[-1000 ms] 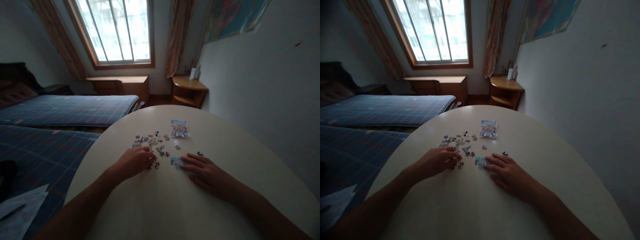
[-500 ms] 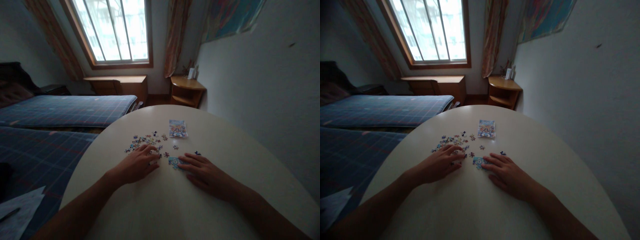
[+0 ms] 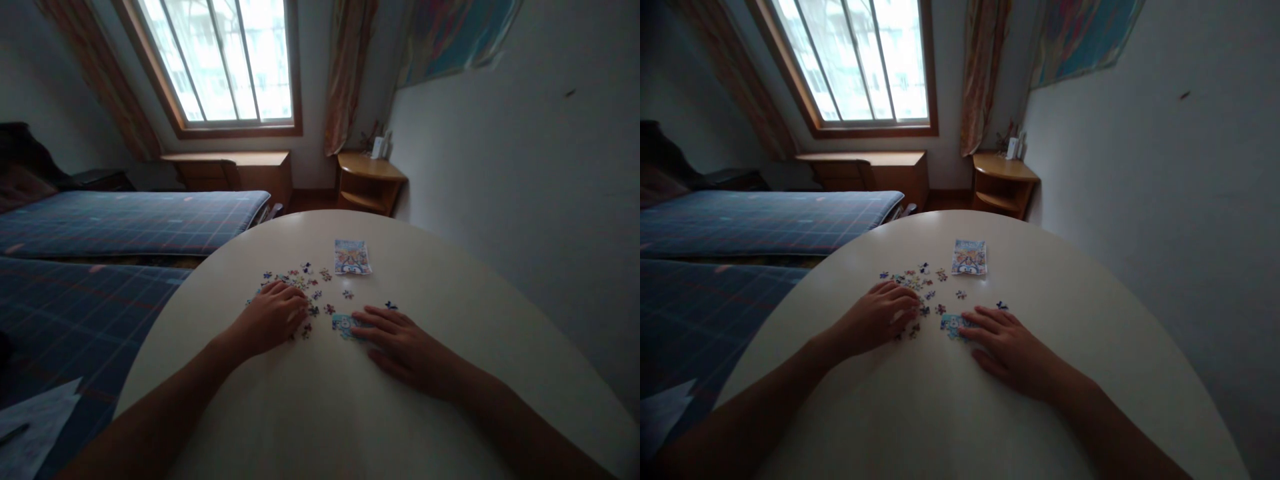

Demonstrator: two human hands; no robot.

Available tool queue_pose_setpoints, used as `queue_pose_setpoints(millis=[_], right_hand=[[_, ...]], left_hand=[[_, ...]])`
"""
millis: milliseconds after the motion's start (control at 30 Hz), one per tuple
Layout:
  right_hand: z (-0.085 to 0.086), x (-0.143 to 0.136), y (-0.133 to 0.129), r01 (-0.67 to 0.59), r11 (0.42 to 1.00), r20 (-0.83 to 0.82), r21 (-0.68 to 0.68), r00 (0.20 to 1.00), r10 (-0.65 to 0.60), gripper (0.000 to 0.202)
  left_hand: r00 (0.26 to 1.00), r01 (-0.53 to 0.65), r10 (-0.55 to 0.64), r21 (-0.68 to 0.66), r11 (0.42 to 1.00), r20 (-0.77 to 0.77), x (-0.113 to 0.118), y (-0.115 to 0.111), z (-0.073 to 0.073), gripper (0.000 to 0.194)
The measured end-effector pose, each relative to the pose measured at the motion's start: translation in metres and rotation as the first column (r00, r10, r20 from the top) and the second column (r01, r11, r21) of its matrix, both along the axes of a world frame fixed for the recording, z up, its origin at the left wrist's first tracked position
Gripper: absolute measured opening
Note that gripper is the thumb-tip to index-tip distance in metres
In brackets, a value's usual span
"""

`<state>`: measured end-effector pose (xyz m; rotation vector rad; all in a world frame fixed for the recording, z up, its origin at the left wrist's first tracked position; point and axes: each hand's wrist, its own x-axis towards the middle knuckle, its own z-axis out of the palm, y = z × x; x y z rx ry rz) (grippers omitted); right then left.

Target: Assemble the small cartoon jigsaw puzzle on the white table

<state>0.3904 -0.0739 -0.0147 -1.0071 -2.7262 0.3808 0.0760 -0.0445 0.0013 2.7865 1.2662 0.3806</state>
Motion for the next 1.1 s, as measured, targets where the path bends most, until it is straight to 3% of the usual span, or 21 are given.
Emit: queue_pose_setpoints(millis=[467, 567, 733, 967, 1100], right_hand=[[-0.001, 0.002, 0.0, -0.007, 1.0, -0.049, 0.009, 0.999, 0.008, 0.045], [0.0, 0.001, 0.0, -0.004, 1.0, -0.052, 0.015, 0.999, 0.005, 0.046], [0.001, 0.001, 0.0, 0.0, 1.0, -0.064, 0.0, 0.998, 0.0, 0.045], [0.001, 0.001, -0.001, 0.01, 1.0, -0.068, -0.014, 0.998, -0.011, 0.045], [0.002, 0.0, -0.001, 0.011, 1.0, -0.03, -0.011, 0.999, -0.011, 0.044]], left_hand=[[0.999, -0.036, 0.032, 0.123, 0.992, 0.031, 0.007, 0.001, -0.014, 0.02], [0.999, 0.021, -0.024, 0.102, 0.995, 0.028, 0.01, 0.001, -0.017, 0.031], [0.997, 0.065, -0.068, 0.065, 0.996, 0.036, 0.014, 0.0, -0.017, 0.029], [0.998, -0.056, 0.055, 0.038, 0.998, 0.016, 0.009, 0.005, -0.023, 0.043], [0.998, -0.065, 0.064, 0.018, 0.998, 0.01, 0.01, 0.007, -0.026, 0.042]])
